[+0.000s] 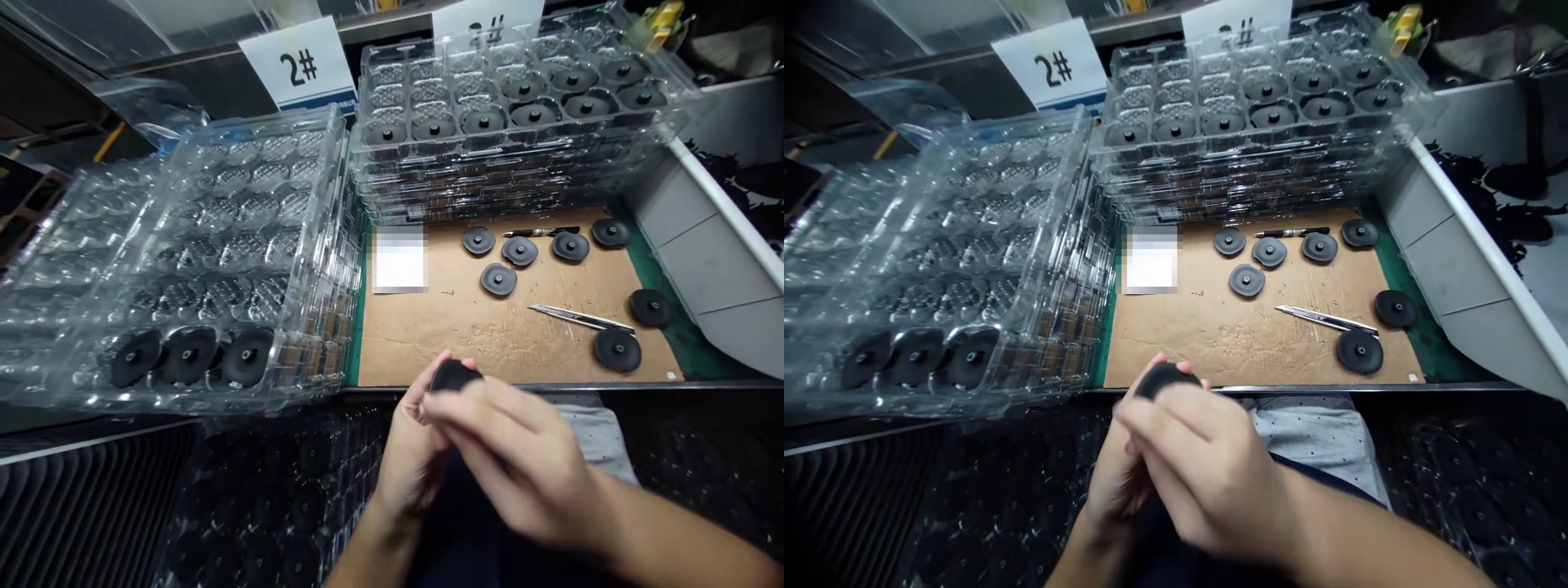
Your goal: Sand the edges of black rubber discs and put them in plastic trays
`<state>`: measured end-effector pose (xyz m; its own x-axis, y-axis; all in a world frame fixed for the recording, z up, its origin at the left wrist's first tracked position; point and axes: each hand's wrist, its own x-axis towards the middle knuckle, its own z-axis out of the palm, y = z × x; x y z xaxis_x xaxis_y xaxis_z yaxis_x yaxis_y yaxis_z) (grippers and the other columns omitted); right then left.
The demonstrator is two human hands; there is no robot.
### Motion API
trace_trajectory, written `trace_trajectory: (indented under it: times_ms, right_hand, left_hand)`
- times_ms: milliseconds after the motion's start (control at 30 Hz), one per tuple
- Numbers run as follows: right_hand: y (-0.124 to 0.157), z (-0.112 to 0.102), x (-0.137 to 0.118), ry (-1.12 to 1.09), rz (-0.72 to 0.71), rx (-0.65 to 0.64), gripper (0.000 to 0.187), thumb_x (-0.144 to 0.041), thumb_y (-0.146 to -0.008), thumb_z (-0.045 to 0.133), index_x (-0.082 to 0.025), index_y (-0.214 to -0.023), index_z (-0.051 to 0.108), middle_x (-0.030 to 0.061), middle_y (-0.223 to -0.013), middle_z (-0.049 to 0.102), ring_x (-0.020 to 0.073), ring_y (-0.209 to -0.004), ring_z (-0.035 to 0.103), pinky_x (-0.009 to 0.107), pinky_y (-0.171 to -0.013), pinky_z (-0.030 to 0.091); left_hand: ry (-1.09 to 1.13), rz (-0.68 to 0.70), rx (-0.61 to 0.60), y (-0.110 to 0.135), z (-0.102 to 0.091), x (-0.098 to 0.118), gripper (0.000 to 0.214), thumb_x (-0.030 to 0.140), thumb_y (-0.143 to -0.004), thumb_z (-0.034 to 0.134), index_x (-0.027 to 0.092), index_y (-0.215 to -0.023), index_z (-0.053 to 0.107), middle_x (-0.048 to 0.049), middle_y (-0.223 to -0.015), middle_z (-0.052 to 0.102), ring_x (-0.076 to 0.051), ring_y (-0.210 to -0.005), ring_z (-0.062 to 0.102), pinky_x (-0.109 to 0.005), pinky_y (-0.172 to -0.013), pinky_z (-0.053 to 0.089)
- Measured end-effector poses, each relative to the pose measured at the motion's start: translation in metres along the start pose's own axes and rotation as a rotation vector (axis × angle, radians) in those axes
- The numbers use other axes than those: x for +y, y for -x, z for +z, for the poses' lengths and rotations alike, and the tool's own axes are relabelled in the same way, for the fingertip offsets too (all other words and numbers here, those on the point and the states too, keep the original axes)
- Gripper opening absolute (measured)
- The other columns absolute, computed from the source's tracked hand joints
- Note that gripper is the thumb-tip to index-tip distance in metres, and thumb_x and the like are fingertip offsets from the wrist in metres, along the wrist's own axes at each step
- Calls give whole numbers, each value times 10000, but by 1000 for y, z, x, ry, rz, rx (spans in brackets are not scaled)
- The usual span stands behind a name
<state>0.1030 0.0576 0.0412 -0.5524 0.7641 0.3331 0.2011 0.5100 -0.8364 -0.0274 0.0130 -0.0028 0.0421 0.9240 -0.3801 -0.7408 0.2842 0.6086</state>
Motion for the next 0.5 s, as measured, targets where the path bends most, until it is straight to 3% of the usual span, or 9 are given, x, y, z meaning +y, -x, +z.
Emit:
trace_trajectory:
  times_ms: [67, 133, 233, 333, 400, 500]
  right_hand:
    - [2, -3, -2, -52, 52, -110, 297, -78, -871, 465, -183, -1132, 561, 50, -875, 620, 128, -783, 582, 242, -715, 504]
    - [-2, -5, -2, -25, 79, -108, 247, -90, -875, 465, -177, -1069, 591, 47, -870, 617, 119, -764, 582, 232, -693, 503]
    - [-8, -7, 1, 57, -38, 26, 258, -94, -872, 469, -121, -1100, 587, 82, -918, 626, 152, -841, 592, 280, -774, 504]
    - [2, -13, 4, 10, -118, -52, 292, -71, -863, 484, -102, -1141, 568, 82, -924, 640, 149, -867, 593, 265, -800, 499]
    - [15, -22, 5, 1, -50, -132, 297, -56, -861, 487, -121, -1138, 570, 59, -888, 633, 122, -813, 585, 226, -750, 495]
    - [23, -36, 5, 174, 120, -69, 296, -62, -861, 502, -140, -1136, 582, 49, -863, 610, 112, -764, 561, 227, -706, 469]
  left_hand:
    - [9, 2, 1, 1, 2, 2, 673, 309, -538, 835, 257, -1169, 608, -47, -1152, 660, -245, -1031, 630, -340, -941, 479]
    - [-2, -2, 13, 1, 5, 2, 717, 344, -523, 835, 256, -1191, 593, -54, -1144, 662, -252, -1040, 626, -350, -952, 472]
    - [-46, -5, 30, 0, 11, 3, 720, 391, -539, 818, 243, -1205, 588, -72, -1125, 671, -271, -1111, 585, -363, -1026, 404]
    - [-21, -24, -5, 1, 11, 6, 681, 373, -521, 833, 262, -1158, 619, -53, -1142, 667, -276, -1088, 601, -365, -1000, 433]
    - [19, -51, -42, 1, 9, 6, 677, 340, -508, 847, 273, -1143, 623, -43, -1139, 669, -262, -1026, 636, -363, -938, 483]
    - [33, -83, -44, -1, 10, 2, 690, 331, -494, 856, 262, -1140, 624, -52, -1157, 663, -233, -1061, 615, -322, -946, 467]
